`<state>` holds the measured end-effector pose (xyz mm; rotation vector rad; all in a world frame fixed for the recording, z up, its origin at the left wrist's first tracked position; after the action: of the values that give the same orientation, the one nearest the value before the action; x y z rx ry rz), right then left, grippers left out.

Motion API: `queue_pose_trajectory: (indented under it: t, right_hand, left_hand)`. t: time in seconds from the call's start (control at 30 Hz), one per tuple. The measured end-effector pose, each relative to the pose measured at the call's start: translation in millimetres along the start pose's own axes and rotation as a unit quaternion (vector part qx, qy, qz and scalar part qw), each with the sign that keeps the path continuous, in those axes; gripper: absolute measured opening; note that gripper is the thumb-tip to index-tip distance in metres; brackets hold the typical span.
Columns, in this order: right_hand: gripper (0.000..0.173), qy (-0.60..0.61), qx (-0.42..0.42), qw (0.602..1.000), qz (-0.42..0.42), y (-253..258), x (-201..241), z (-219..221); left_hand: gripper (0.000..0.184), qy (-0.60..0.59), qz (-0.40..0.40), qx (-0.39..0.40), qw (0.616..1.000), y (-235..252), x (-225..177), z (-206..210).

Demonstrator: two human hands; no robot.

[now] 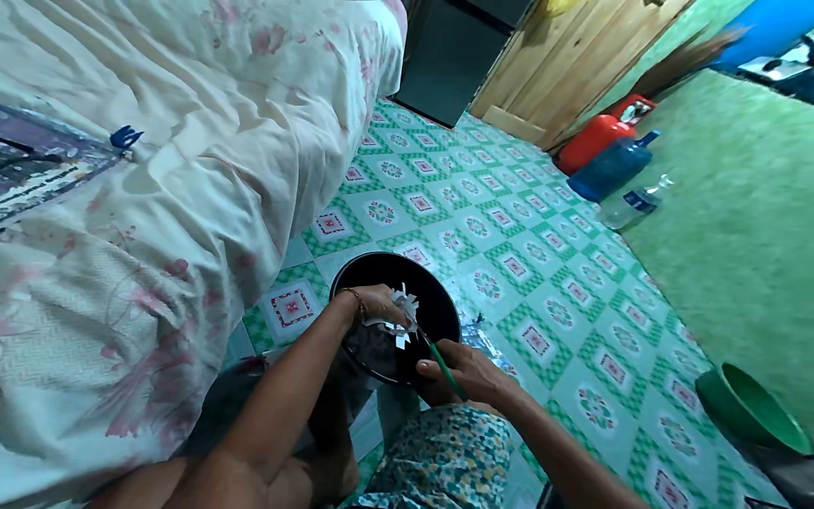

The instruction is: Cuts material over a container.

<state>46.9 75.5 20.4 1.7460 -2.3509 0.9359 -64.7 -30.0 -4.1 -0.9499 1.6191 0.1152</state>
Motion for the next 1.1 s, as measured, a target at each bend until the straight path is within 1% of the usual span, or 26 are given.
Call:
queue_pose_trajectory:
  t: [0.17,0.33,0.5,0.67,0.8,0.93,1.03,1.1]
  right_hand:
    - [0.053,-0.017,-0.013,1.000,-0.010,2,-1,-1]
    - [0.048,-0.005,-0.020,1.000,0.003,0,-2,-1]
    - [0.047,-0.015,0.030,0.999,0.037,2,-5,5]
    - [0.056,-0.095,0.067,0.992,0.056,4,-3,-1]
    - [0.060,-0.130,0.070,0.986,0.079,4,4,-6]
    - [0.074,-0.173,0.075,0.977,0.103,5,6,-12]
    - [0.075,-0.181,0.097,0.973,0.101,5,8,-11]
    - [0.071,-0.145,0.113,0.980,0.080,8,7,-11]
  left_hand:
    - [0.022,-0.020,-0.016,-0.011,1.000,1,2,0]
    - [0.037,-0.006,-0.036,-0.036,0.999,0,6,-11]
    - [0.029,-0.032,-0.037,-0.034,0.998,-4,2,-8]
    - [0.028,-0.039,-0.038,-0.037,0.998,-2,1,-7]
    - [0.031,-0.071,-0.046,-0.053,0.995,4,6,-7]
    - [0.033,-0.084,-0.040,-0.049,0.994,1,1,-6]
    - [0.029,-0.047,-0.034,-0.041,0.997,2,1,-2]
    - [0.030,-0.010,-0.026,-0.036,0.999,2,2,-1]
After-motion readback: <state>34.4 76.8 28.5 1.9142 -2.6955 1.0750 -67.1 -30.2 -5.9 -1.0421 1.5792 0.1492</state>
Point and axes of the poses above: each hand's wrist, its own y-axis towards the middle knuckle, its own z-axis out of the palm, x = y × z, the point moved 9 cm from there along y, towards the middle knuckle, and after that the axes turned 12 degrees about -x, right-handed, at the moved point
